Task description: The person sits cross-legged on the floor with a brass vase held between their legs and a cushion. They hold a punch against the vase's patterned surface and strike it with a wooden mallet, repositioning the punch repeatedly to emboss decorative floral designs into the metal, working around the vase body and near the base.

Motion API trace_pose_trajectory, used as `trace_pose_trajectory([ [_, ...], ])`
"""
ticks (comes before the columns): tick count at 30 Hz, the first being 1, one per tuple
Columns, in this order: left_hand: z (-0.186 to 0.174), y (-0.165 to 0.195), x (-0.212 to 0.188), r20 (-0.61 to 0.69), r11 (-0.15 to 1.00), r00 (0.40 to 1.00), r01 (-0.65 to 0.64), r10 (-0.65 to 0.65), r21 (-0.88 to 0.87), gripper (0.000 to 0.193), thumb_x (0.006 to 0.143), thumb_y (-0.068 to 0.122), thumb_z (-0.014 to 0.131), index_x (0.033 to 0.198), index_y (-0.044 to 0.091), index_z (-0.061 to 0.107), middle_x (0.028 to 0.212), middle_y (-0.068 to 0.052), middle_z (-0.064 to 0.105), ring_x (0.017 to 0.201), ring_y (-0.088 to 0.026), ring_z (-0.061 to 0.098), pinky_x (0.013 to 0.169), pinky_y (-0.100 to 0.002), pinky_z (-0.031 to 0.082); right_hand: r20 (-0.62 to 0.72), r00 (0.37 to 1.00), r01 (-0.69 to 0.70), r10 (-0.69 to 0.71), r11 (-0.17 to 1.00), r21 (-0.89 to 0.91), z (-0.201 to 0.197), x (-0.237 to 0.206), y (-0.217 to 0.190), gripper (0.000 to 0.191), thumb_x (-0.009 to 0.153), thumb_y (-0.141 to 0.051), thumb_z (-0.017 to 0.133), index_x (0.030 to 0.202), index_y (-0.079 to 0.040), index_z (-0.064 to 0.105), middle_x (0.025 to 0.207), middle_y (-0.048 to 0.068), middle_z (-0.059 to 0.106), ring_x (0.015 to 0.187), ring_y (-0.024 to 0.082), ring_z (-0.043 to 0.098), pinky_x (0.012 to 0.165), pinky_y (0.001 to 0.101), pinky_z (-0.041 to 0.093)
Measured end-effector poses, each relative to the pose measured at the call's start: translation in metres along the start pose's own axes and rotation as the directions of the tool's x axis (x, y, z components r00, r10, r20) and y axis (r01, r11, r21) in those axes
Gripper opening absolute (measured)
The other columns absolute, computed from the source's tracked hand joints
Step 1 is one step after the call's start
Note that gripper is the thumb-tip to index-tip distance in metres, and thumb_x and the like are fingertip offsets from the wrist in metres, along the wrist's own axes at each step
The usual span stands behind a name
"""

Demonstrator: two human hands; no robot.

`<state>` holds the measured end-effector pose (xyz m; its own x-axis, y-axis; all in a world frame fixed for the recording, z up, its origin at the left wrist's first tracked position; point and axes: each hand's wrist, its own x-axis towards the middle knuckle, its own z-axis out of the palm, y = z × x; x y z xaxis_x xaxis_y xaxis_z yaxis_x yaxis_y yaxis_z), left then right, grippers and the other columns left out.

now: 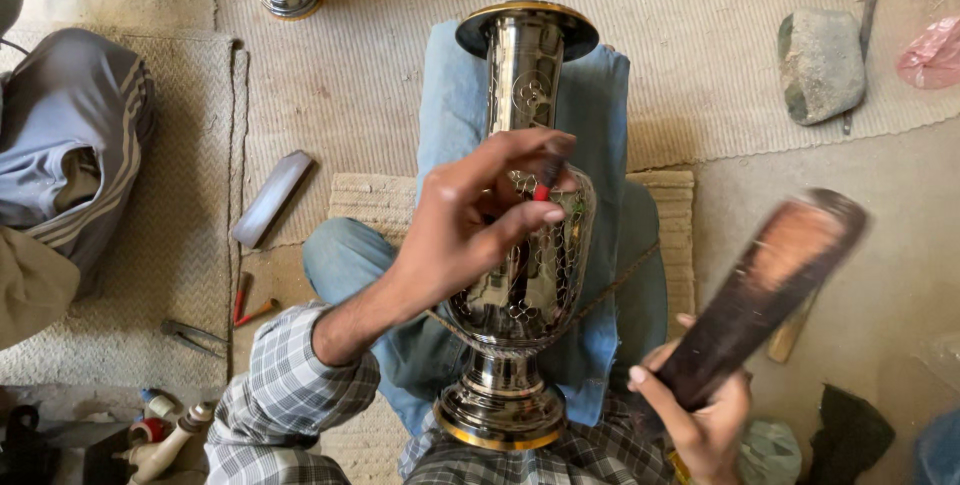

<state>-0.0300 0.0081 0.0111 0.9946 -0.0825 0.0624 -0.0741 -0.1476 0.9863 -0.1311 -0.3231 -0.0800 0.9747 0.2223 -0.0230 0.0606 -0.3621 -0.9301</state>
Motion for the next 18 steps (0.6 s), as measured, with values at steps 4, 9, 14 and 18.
trace_pose_trajectory([
  [4,-0.003,0.002,0.012,0.138,0.949,0.956,-0.278,0.259,0.145,0.055,0.093,0.005,0.079,0.143,0.010,0.059,0.129,-0.003,0.075,0.104,-0.015,0.075,0.082,-0.029,0.062,-0.144,0.977,-0.133,0.156,0.978,0.159,-0.011,0.008,-0.007,0.063,0.078,0.008,0.076,0.135,0.009,0.049,0.089,0.009,0.068,0.076,0.014,0.069,0.077,0.0285,0.056],
  [9,-0.008,0.003,0.022,0.291,0.935,0.906,-0.345,0.309,0.080,0.057,0.093,-0.002,0.074,0.146,0.009,0.057,0.132,-0.004,0.074,0.124,-0.022,0.074,0.096,-0.033,0.067,-0.152,0.980,-0.107,0.127,0.986,0.131,-0.019,0.018,-0.012,0.070,0.079,0.009,0.075,0.141,0.007,0.044,0.090,0.008,0.066,0.076,0.014,0.068,0.076,0.0268,0.056],
  [14,-0.013,0.004,0.030,0.425,0.941,0.861,-0.334,0.278,0.061,0.056,0.089,-0.010,0.072,0.141,0.009,0.061,0.128,-0.005,0.075,0.117,-0.021,0.076,0.085,-0.031,0.066,-0.182,0.981,-0.074,0.069,0.997,-0.022,-0.029,0.031,-0.024,0.046,0.082,0.013,0.078,0.118,0.007,0.050,0.092,0.014,0.068,0.082,0.018,0.067,0.080,0.0309,0.056],
  [18,-0.015,0.006,0.033,0.471,0.960,0.842,-0.278,0.265,-0.044,0.065,0.086,-0.020,0.062,0.144,0.009,0.059,0.131,-0.003,0.074,0.115,-0.017,0.078,0.091,-0.027,0.065,-0.286,0.958,0.011,-0.027,0.998,-0.058,-0.040,0.044,-0.037,0.081,0.077,0.008,0.076,0.143,0.001,0.031,0.092,0.011,0.065,0.084,0.017,0.067,0.079,0.0333,0.059],
])
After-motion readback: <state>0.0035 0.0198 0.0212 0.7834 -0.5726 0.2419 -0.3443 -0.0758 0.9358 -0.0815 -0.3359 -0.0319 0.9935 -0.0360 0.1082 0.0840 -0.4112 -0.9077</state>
